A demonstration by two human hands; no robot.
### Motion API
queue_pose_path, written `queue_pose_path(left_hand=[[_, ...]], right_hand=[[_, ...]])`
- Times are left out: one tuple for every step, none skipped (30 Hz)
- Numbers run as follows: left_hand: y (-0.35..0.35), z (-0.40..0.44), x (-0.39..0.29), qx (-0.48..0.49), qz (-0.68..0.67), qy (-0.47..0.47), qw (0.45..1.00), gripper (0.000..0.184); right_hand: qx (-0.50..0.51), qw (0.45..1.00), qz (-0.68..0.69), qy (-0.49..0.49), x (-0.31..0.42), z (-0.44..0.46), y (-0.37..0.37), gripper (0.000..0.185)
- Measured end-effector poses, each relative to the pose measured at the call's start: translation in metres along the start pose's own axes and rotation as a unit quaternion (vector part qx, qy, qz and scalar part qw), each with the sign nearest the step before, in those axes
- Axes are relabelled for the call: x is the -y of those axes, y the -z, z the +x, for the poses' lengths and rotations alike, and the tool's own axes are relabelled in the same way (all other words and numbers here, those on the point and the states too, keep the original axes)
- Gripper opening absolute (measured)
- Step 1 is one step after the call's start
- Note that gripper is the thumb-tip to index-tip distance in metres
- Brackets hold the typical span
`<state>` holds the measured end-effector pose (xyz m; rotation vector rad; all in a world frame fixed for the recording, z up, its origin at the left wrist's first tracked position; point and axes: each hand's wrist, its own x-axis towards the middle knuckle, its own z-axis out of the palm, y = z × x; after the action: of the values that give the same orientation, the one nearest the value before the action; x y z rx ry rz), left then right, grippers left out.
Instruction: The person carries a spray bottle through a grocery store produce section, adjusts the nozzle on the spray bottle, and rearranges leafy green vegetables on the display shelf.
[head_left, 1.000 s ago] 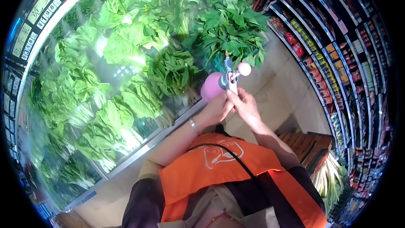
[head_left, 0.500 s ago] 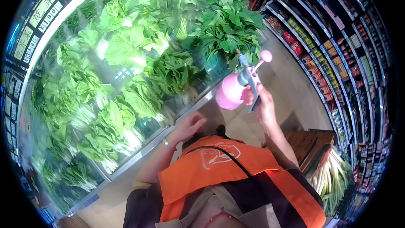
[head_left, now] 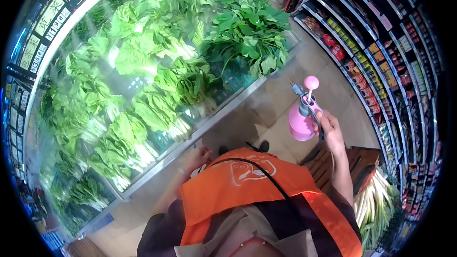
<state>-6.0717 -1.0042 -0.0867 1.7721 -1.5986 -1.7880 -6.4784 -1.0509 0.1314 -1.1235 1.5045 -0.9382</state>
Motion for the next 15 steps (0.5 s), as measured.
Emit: queue_pose_path(left_hand=[[-0.005,0.005,-0.008,-0.004,0.027,-0.013,1.0,0.026],[-0.01,0.01,-0.018,-0.008,0.053,-0.027,0.998,0.025],[-0.017,0.015,-0.03,-0.01,0.064,-0.034,0.997,0.025],[-0.025,0.021,-0.042,-0.011,0.077,-0.041,0.996,0.026],[-0.034,0.026,-0.053,-0.012,0.091,-0.049,0.995,0.026],[-0.045,0.035,-0.057,-0.021,0.085,-0.067,0.994,0.027],[-0.056,0.045,-0.06,-0.03,0.08,-0.084,0.993,0.027],[-0.068,0.053,-0.062,-0.037,0.074,-0.101,0.991,0.028],[-0.076,0.053,-0.075,-0.037,0.06,-0.088,0.994,0.028],[-0.084,0.052,-0.088,-0.038,0.044,-0.076,0.995,0.028],[-0.092,0.051,-0.099,-0.039,0.029,-0.062,0.997,0.028],[-0.099,0.051,-0.105,-0.045,0.015,-0.056,0.997,0.027],[-0.107,0.052,-0.109,-0.051,0.001,-0.05,0.997,0.027],[-0.114,0.052,-0.113,-0.057,-0.013,-0.045,0.997,0.027],[-0.121,0.052,-0.115,-0.065,-0.013,-0.036,0.997,0.026]], right_hand=[[0.014,1.0,0.017,0.0,0.004,0.0,0.009,0.037],[0.028,0.999,0.032,0.001,0.007,0.001,0.021,0.038],[0.042,0.998,0.047,0.001,0.009,0.003,0.031,0.038],[0.039,0.997,0.068,0.007,0.009,0.007,0.041,0.039],[0.034,0.996,0.085,0.01,0.009,0.01,0.051,0.04],[0.028,0.994,0.101,0.012,0.009,0.015,0.061,0.04],[0.022,0.993,0.118,0.014,0.008,0.02,0.071,0.04],[0.005,0.992,0.124,0.009,0.009,0.025,0.081,0.041],[-0.006,0.993,0.113,0.01,0.008,0.029,0.09,0.041],[-0.016,0.995,0.102,0.011,0.006,0.034,0.098,0.041],[-0.025,0.995,0.091,0.012,0.003,0.038,0.107,0.041],[-0.024,0.996,0.082,0.014,0.0,0.041,0.115,0.041],[-0.024,0.997,0.072,0.016,-0.004,0.045,0.125,0.04],[-0.023,0.998,0.063,0.019,-0.007,0.048,0.134,0.039],[-0.005,0.999,0.047,0.023,-0.01,0.049,0.143,0.038]])
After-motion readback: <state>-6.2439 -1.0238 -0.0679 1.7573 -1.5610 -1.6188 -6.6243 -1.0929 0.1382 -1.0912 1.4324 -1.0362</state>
